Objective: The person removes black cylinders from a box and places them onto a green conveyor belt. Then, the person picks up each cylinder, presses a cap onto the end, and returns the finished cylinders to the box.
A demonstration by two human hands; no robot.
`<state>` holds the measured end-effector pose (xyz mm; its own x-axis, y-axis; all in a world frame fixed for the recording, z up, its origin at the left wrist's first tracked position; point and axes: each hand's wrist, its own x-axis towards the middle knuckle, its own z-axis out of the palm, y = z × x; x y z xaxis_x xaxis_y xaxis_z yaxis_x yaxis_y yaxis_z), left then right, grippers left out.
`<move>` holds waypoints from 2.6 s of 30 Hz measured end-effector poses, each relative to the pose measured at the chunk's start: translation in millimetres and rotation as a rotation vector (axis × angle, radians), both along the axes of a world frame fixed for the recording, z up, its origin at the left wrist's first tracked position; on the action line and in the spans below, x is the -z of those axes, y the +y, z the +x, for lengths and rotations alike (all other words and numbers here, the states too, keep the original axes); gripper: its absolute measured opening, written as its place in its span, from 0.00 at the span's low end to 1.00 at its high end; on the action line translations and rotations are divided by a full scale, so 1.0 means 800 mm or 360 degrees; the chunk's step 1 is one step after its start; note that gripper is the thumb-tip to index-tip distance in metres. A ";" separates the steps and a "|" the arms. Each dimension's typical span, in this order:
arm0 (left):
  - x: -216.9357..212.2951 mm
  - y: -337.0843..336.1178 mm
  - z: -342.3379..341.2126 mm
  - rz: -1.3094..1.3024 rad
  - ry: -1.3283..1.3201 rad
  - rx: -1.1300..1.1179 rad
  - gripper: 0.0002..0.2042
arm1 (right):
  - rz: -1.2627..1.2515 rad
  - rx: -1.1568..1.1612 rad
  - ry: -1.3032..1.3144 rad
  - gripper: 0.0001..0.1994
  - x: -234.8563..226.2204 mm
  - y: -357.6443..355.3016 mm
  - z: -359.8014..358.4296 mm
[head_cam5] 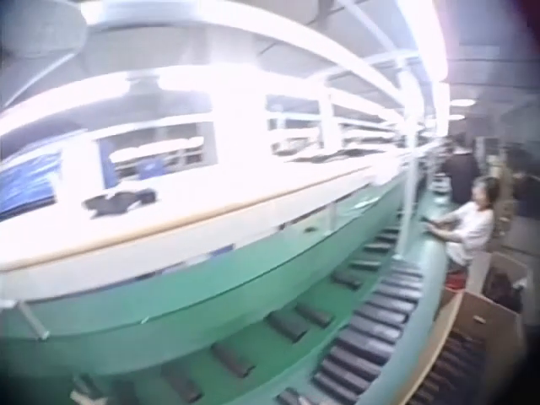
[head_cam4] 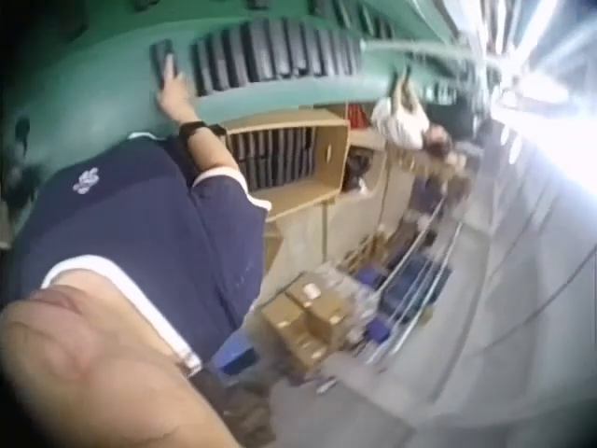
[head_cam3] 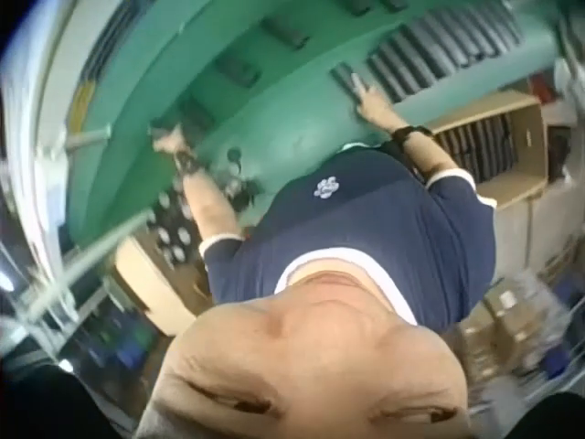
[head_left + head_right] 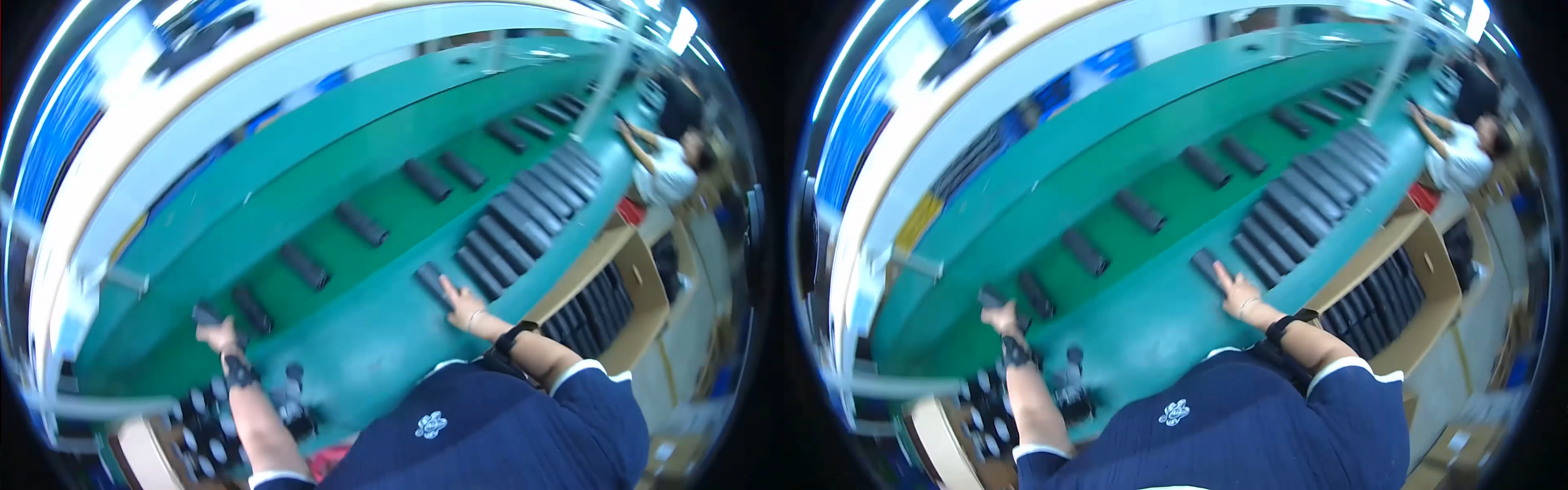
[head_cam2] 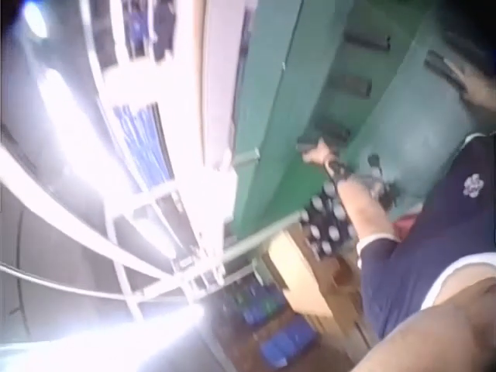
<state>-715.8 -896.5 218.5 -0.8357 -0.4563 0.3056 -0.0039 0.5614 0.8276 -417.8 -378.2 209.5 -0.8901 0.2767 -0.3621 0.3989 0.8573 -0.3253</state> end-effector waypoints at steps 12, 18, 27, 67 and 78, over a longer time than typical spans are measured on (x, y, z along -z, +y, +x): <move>0.045 -0.011 -0.088 -0.1100 -0.0999 -0.0520 0.30 | -0.0262 0.0149 -0.0054 0.49 0.029 0.016 0.036; 0.089 -0.047 -0.103 -0.1048 -0.1429 -0.0632 0.34 | -0.0304 0.0085 -0.0055 0.50 0.028 0.017 0.020; 0.130 0.111 -0.087 -0.0614 -0.1157 0.0512 0.53 | -0.0342 0.0173 -0.0008 0.50 0.018 0.018 0.024; 0.002 0.335 0.327 0.1029 -0.0710 0.1798 0.27 | -0.1912 -0.0046 0.0336 0.14 -0.040 -0.100 -0.022; 0.004 0.354 0.292 0.0950 -0.0478 0.2026 0.31 | -0.1888 0.0117 0.0463 0.14 -0.020 -0.079 -0.041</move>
<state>-482.4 -613.4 215.1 -0.7626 0.6418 0.0810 0.0144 -0.1083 0.9940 -451.0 -441.1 225.9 -0.9761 -0.0366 -0.2143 0.2161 -0.0528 -0.9750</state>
